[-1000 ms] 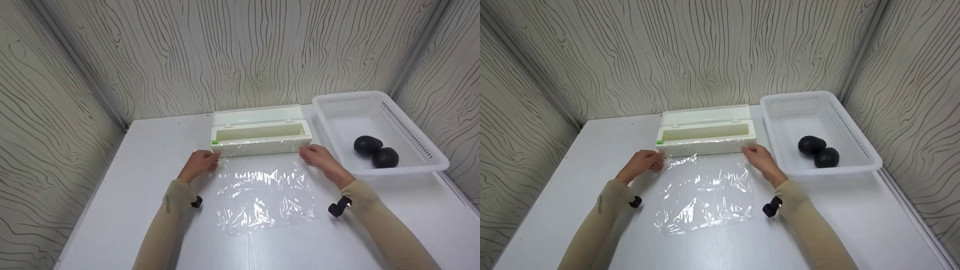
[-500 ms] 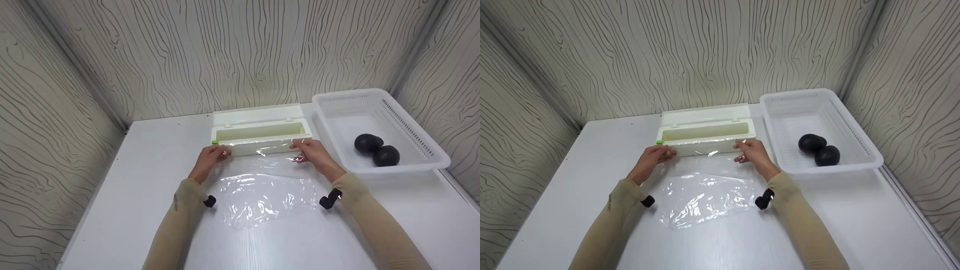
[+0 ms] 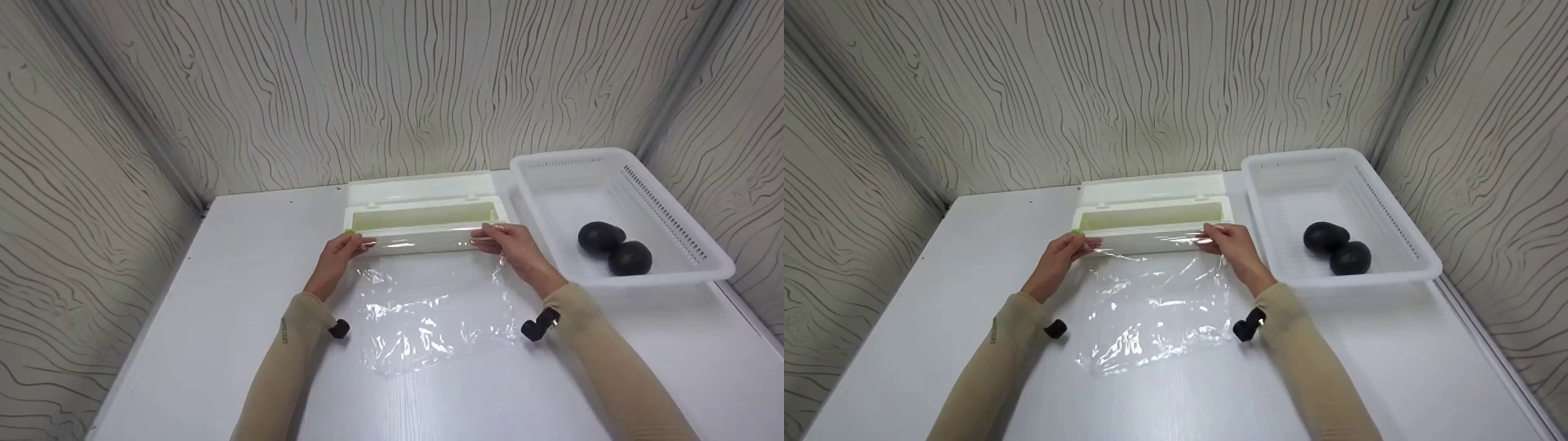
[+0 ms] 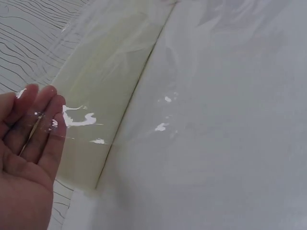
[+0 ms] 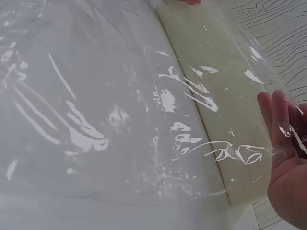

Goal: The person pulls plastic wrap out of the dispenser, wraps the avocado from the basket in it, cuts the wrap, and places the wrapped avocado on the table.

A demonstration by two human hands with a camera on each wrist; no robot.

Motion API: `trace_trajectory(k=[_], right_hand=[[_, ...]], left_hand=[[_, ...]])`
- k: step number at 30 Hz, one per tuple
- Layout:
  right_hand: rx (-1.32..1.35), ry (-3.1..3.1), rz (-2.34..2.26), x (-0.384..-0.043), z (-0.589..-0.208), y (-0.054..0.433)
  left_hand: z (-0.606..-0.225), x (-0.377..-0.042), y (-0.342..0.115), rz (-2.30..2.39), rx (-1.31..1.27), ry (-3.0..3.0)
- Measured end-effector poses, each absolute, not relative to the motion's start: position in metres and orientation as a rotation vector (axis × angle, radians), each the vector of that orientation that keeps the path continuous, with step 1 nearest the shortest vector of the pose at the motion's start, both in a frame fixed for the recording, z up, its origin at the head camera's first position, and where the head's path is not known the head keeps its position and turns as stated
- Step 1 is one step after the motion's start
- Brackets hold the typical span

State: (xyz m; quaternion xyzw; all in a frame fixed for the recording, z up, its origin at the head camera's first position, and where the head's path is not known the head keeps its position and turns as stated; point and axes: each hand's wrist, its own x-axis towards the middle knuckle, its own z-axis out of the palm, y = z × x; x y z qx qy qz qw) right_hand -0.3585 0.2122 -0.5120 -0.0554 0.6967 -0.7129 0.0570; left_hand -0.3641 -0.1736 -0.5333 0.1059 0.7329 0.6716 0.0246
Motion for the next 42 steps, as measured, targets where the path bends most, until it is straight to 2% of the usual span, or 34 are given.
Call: trace_trajectory(k=[7,18,42], right_hand=[[-0.144,2.012,-2.322,-0.360,-0.511,0.208],[-0.130,1.915,-2.403,-0.356,-0.496,0.200],[-0.312,1.782,-2.466,-0.346,-0.485,0.202]], left_hand=[[-0.531,-0.363,-0.175,2.104,0.422,2.200],[-0.525,-0.367,-0.176,2.100,0.423,2.233],[-0.506,-0.355,-0.178,2.181,0.586,2.159]])
